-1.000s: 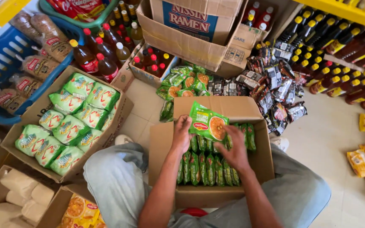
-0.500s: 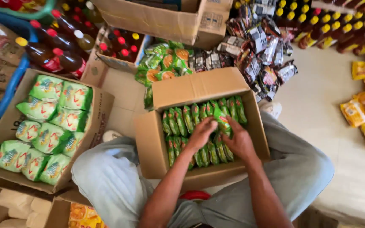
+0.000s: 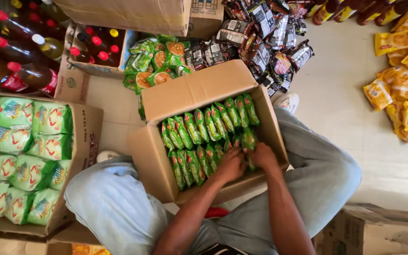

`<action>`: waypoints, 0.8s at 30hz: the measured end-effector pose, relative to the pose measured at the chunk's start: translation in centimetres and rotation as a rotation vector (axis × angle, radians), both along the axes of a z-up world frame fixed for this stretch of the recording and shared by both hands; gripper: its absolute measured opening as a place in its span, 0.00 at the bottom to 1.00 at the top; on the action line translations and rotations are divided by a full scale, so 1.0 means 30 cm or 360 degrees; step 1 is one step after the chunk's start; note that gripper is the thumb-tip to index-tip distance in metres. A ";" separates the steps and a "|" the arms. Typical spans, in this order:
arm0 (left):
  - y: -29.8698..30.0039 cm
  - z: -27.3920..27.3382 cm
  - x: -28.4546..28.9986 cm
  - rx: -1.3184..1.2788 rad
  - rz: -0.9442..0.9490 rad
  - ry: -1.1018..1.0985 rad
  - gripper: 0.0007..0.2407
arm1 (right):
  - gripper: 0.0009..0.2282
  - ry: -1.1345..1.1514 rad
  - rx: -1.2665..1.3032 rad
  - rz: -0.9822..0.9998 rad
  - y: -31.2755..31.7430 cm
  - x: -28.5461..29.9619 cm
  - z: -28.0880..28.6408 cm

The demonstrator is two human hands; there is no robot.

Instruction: Packing individual packets of instant noodles into a cardboard shipping box.

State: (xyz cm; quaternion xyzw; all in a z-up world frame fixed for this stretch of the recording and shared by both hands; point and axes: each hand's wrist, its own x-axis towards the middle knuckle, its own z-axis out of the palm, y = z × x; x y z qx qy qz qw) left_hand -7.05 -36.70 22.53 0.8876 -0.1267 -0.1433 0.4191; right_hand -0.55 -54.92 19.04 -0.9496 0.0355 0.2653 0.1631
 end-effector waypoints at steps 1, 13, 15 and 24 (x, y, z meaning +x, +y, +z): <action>-0.003 -0.033 -0.005 0.0001 -0.0001 0.0001 0.13 | 0.27 0.0001 0.0001 -0.0001 -0.001 0.008 -0.038; 0.025 -0.026 -0.015 -0.0147 0.0102 -0.0032 0.19 | 0.16 0.0553 0.0250 0.0211 -0.009 0.083 -0.235; 0.019 -0.061 -0.019 -0.0107 0.0087 -0.0117 0.19 | 0.14 0.0629 0.0271 0.0472 -0.027 0.109 -0.278; 0.029 -0.082 -0.012 -0.0196 0.0098 -0.0145 0.19 | 0.16 0.0748 0.0510 0.0379 -0.050 0.136 -0.192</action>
